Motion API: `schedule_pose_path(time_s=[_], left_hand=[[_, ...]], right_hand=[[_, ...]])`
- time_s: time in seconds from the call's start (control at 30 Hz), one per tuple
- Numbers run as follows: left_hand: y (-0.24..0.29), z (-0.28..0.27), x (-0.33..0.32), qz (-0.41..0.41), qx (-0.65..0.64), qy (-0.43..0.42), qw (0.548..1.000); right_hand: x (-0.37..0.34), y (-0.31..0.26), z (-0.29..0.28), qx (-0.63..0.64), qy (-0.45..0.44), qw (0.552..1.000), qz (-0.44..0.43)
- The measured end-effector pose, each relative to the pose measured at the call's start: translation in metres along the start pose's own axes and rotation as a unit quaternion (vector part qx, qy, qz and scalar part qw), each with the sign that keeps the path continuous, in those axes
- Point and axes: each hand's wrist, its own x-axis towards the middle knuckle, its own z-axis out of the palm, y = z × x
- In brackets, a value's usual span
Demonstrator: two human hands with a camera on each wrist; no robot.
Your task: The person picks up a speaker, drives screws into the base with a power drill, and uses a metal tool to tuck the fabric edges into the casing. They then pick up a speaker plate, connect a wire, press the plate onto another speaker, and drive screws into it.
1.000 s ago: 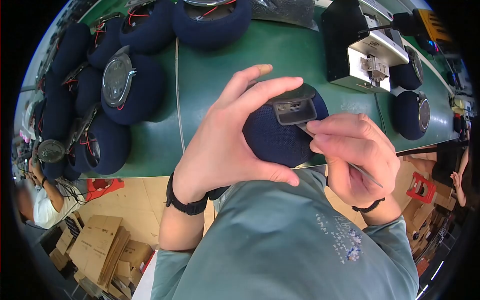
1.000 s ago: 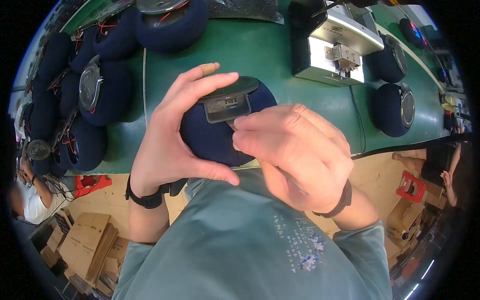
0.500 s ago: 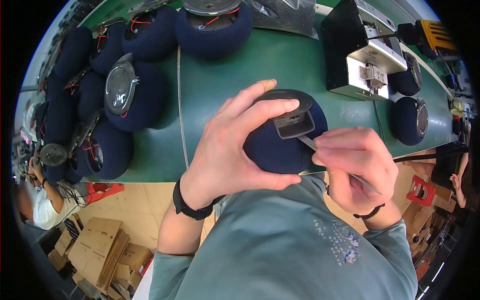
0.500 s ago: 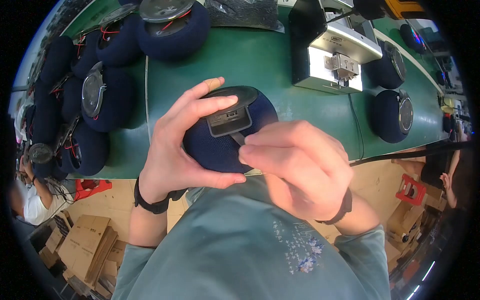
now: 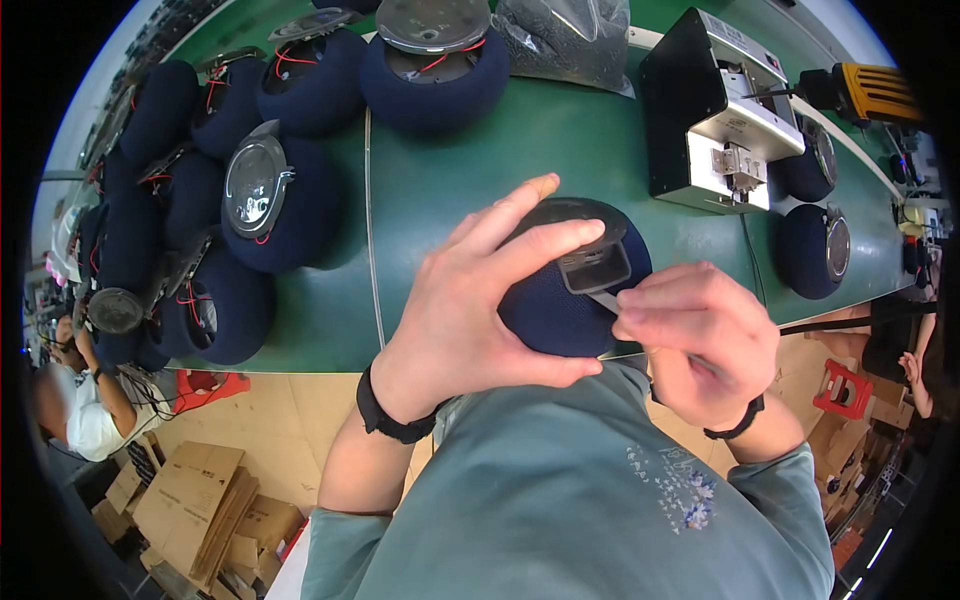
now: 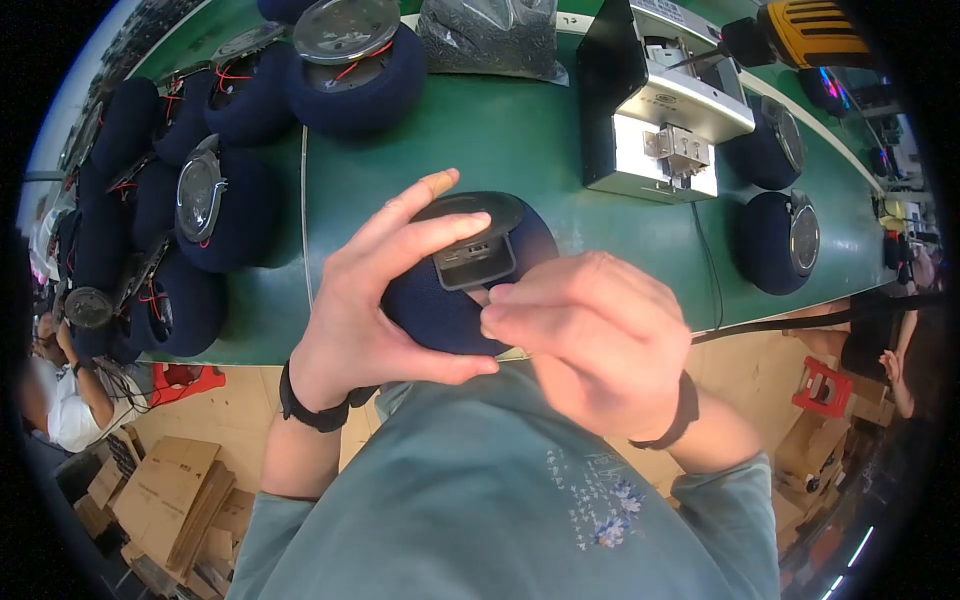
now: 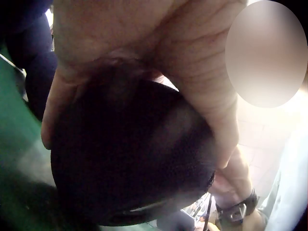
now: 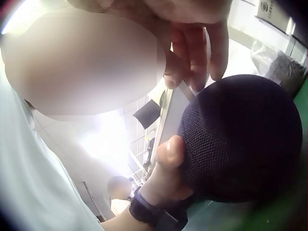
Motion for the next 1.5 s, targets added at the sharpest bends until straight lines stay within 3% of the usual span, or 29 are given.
schedule_pose_path(time_s=[0.1,0.2,0.43,0.5,0.7,0.83,0.9,0.93,1.0,1.03,1.07,1.1,1.13,1.17,1.2,1.27,1.33,1.4,1.47,1.5], left_hand=[[0.003,0.001,0.001,0.0,0.01,-0.002,1.0],[0.004,0.002,-0.001,0.002,0.023,-0.004,1.0],[0.001,0.006,-0.003,0.017,0.023,0.013,0.999],[0.005,0.005,-0.002,0.032,0.028,0.023,0.999],[0.01,0.006,-0.003,0.012,0.043,0.003,0.999],[0.011,0.005,-0.003,0.016,0.047,0.008,0.999],[0.006,0.003,-0.002,0.021,0.041,0.019,0.999],[0.003,0.001,-0.001,0.009,0.012,0.01,1.0],[0.002,-0.002,0.001,0.0,-0.015,0.005,1.0],[0.001,-0.004,0.003,0.035,0.035,-0.003,0.999],[0.0,-0.006,0.003,0.068,0.085,-0.012,0.994],[-0.002,-0.008,0.0,0.068,0.085,-0.013,0.994],[-0.004,-0.008,-0.007,0.112,0.171,-0.047,0.978],[-0.006,-0.008,-0.012,0.156,0.256,-0.082,0.95],[-0.008,-0.006,-0.016,0.159,0.254,-0.088,0.95],[-0.014,-0.002,-0.025,0.088,0.103,-0.033,0.99],[-0.02,0.004,-0.022,0.085,0.074,-0.019,0.993],[-0.023,0.008,-0.021,0.031,-0.035,0.018,0.999],[-0.02,0.007,-0.019,0.019,-0.015,0.002,1.0],[-0.015,0.008,-0.015,-0.034,-0.09,0.027,0.995]], right_hand=[[0.001,-0.002,0.005,-0.09,-0.006,0.994,-0.065],[0.002,-0.008,0.01,-0.133,-0.003,0.989,-0.068],[0.005,-0.018,0.006,-0.17,-0.007,0.983,-0.063],[0.005,-0.018,0.0,-0.12,-0.019,0.993,0.01],[0.0,-0.014,0.008,-0.179,0.0,0.982,-0.064],[0.004,-0.018,-0.01,-0.172,-0.045,0.983,-0.044],[0.0,-0.012,-0.023,-0.039,-0.025,0.999,-0.022],[-0.002,-0.011,-0.025,-0.041,-0.026,0.998,-0.031],[-0.011,-0.012,-0.029,0.147,0.02,0.979,-0.142],[-0.012,-0.012,-0.034,0.116,0.051,0.984,-0.129],[-0.013,-0.019,-0.042,-0.072,0.07,0.995,0.022],[0.002,-0.022,-0.049,-0.082,0.009,0.983,0.165],[0.019,-0.018,-0.056,-0.089,-0.052,0.946,0.307],[0.016,0.009,-0.063,-0.146,-0.16,0.933,0.288],[0.007,0.038,-0.059,-0.197,-0.211,0.923,0.254],[-0.024,0.082,-0.042,-0.294,-0.283,0.879,0.246],[-0.022,0.066,-0.022,-0.345,-0.257,0.872,0.235],[0.004,0.033,-0.012,-0.149,-0.106,0.955,0.233],[0.02,0.024,-0.008,-0.07,-0.151,0.965,0.204],[0.026,0.021,-0.008,0.005,-0.192,0.967,0.169]])
